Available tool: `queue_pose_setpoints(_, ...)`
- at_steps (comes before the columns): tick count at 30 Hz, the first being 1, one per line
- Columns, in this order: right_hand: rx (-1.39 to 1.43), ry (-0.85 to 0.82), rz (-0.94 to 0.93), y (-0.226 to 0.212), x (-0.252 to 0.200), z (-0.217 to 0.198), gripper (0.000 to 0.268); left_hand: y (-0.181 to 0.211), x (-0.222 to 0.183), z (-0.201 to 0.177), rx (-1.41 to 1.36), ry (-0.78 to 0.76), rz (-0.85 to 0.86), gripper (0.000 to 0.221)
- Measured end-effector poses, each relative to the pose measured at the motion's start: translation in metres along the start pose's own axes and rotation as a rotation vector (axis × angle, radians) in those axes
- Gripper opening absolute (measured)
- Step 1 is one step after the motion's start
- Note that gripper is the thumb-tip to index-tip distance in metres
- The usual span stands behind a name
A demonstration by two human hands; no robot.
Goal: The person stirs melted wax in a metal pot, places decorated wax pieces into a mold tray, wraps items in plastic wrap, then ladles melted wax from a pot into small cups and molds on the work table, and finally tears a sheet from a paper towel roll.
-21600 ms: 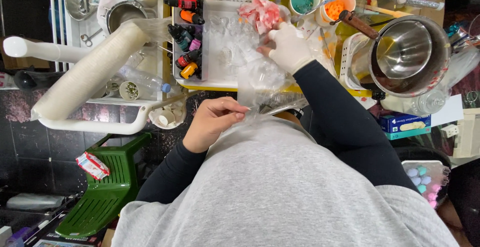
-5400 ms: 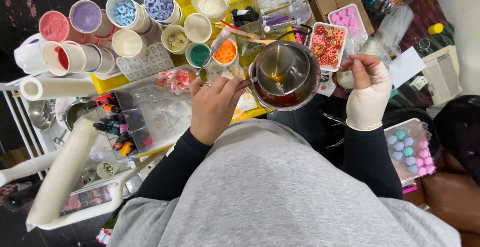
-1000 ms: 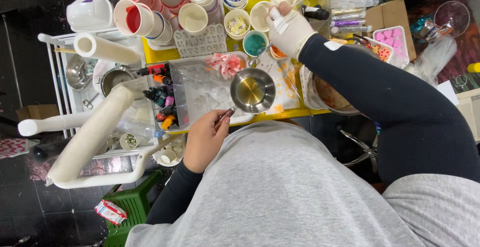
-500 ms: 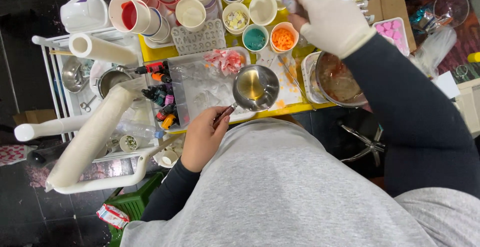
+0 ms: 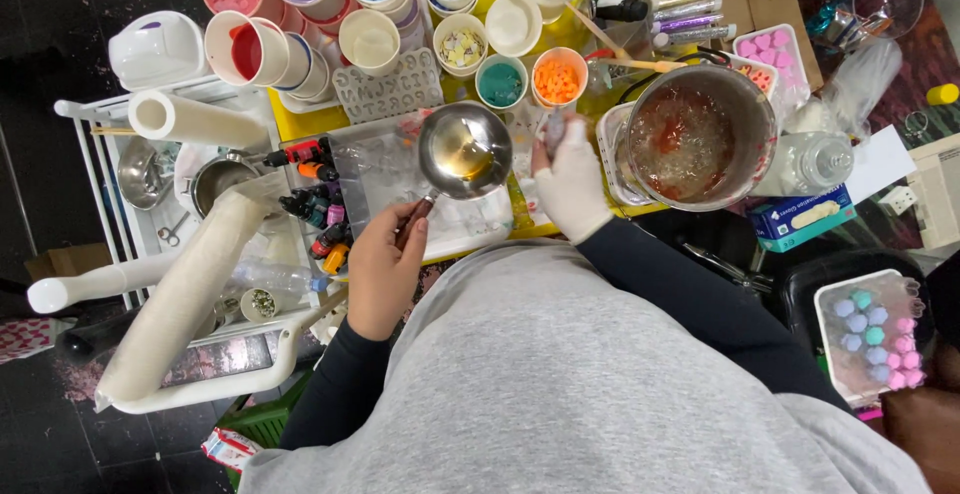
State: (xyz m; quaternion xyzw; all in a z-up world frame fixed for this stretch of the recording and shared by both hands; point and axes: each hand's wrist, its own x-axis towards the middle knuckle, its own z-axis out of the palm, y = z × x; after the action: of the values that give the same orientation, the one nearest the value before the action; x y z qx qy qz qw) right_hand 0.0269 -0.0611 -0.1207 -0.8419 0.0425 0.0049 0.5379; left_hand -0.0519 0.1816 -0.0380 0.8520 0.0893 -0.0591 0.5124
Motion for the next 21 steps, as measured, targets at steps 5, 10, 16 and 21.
queue_pose_setpoints(5,-0.259,0.142,-0.225,0.040,0.022,0.025,0.023,0.003,-0.003,-0.003,0.053,0.017,0.036,0.024)
queue_pose_setpoints(10,-0.291,0.248,-0.292,0.053,0.038,0.027,0.024,0.004,-0.005,0.000,0.011,-0.001,0.003,0.023)
queue_pose_setpoints(16,-0.352,0.265,-0.243,0.066,0.049,0.024,0.009,0.002,-0.007,0.002,0.021,-0.025,-0.037,0.024)
queue_pose_setpoints(21,-0.297,0.368,-0.239,0.057,0.049,0.020,0.009,0.005,-0.006,0.001,-0.022,-0.032,-0.070,0.026)
